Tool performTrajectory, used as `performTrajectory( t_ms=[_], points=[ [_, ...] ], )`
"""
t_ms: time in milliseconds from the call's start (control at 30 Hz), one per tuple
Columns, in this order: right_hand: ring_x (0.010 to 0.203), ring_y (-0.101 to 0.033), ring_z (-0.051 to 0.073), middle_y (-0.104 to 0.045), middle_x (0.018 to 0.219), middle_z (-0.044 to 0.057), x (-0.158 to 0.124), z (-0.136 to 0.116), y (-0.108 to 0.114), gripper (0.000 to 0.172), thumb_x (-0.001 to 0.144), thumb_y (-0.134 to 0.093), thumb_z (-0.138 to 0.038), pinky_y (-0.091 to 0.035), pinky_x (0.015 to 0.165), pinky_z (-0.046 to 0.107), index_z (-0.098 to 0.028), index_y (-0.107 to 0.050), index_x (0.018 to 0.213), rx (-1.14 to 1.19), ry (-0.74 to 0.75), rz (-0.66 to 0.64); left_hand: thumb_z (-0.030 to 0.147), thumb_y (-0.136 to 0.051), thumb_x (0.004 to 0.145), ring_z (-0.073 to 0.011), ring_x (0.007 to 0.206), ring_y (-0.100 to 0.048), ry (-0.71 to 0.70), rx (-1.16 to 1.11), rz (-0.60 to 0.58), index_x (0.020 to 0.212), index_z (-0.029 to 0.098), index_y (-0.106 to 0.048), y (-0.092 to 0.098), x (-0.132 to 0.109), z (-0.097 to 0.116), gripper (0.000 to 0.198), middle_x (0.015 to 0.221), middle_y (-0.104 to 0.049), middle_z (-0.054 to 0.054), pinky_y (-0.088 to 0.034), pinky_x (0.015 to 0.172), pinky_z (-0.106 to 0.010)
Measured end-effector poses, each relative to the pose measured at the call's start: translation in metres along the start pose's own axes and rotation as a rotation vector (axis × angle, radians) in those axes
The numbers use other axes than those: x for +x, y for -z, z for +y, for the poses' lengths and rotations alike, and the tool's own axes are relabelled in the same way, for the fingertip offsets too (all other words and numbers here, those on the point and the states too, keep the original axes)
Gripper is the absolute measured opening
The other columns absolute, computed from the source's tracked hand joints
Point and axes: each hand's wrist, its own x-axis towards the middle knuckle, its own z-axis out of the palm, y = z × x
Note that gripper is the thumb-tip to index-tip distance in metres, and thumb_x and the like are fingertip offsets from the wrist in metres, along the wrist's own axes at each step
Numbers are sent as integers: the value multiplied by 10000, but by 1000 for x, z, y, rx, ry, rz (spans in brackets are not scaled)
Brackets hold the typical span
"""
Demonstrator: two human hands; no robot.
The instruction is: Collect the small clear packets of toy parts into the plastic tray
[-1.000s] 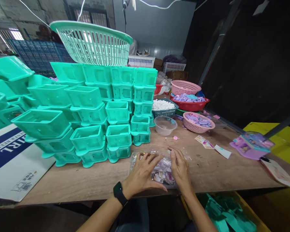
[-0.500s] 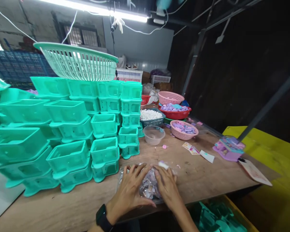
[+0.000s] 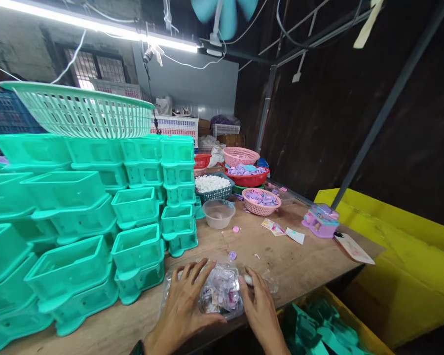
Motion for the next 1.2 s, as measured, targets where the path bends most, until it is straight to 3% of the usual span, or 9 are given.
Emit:
performTrajectory(
  t_ms=[133, 233, 367, 533, 767, 933, 1000, 1200],
  points=[
    [1272, -615, 340, -672, 1338, 191, -11, 5, 0, 695, 945, -314, -647, -494, 1099, 524, -138, -636, 1292, -80, -14, -26, 915, -545, 704, -288, 1154, -625, -108, 76, 100, 1464, 211, -498, 3, 0, 1, 1037, 1348, -692, -81, -401, 962, -432],
    [1048, -710, 305, -764, 1089, 158, -8, 2, 6, 528, 981, -291, -484, -539, 933, 420, -188, -714, 1090, -176, -26, -113, 883, -578, 724, -276, 1115, -642, -164, 133, 137, 1430, 227, -530, 5, 0, 1, 965, 1298, -722, -53, -392, 953, -417],
    [846, -692, 256, -747, 858, 125, 2, -14, 12, 421, 1002, -335, -349, -478, 770, 333, -186, -693, 852, -227, -86, -270, 789, -638, 774, -255, 1048, -675, -224, 169, 192, 1350, 223, -588, 6, 3, -1, 810, 1203, -763, -29, -407, 926, -400],
    [846, -686, 216, -737, 864, 83, 7, -28, 9, 189, 930, -491, -233, -464, 766, 280, -179, -670, 957, -141, -110, -304, 799, -641, 764, -226, 973, -702, -291, 147, 243, 1303, 190, -609, 5, 12, -9, 814, 1143, -780, -31, -450, 885, -375],
    [735, -654, 193, -682, 760, 39, 8, -28, 3, 123, 894, -518, -167, -454, 715, 269, -189, -634, 860, -95, -166, -259, 805, -616, 779, -221, 1014, -701, -341, 151, 273, 1396, 213, -557, 8, 8, -18, 857, 1164, -776, -36, -480, 889, -344],
    [792, -660, 209, -683, 802, 60, 2, -32, 1, 139, 900, -491, -116, -461, 756, 283, -177, -609, 858, -68, -206, -238, 814, -546, 811, -256, 1068, -716, -400, 252, 232, 1609, 211, -272, 12, -1, -22, 1037, 1261, -751, -33, -500, 892, -417],
    [818, -665, 207, -689, 824, 68, -2, -33, 1, 147, 904, -481, -100, -465, 761, 278, -176, -599, 862, -53, -222, -234, 769, -539, 850, -258, 1044, -730, -390, 271, 235, 1634, 218, -182, 11, -3, -23, 1023, 1228, -765, -31, -516, 870, -424],
    [820, -668, 210, -678, 810, 71, -9, -38, 5, 138, 905, -493, -93, -478, 788, 288, -176, -577, 834, -33, -250, -166, 663, -571, 892, -265, 1160, -703, -331, 205, 188, 1623, 224, -231, 4, -7, -27, 919, 1360, -698, -70, -580, 889, -390]
  ],
)
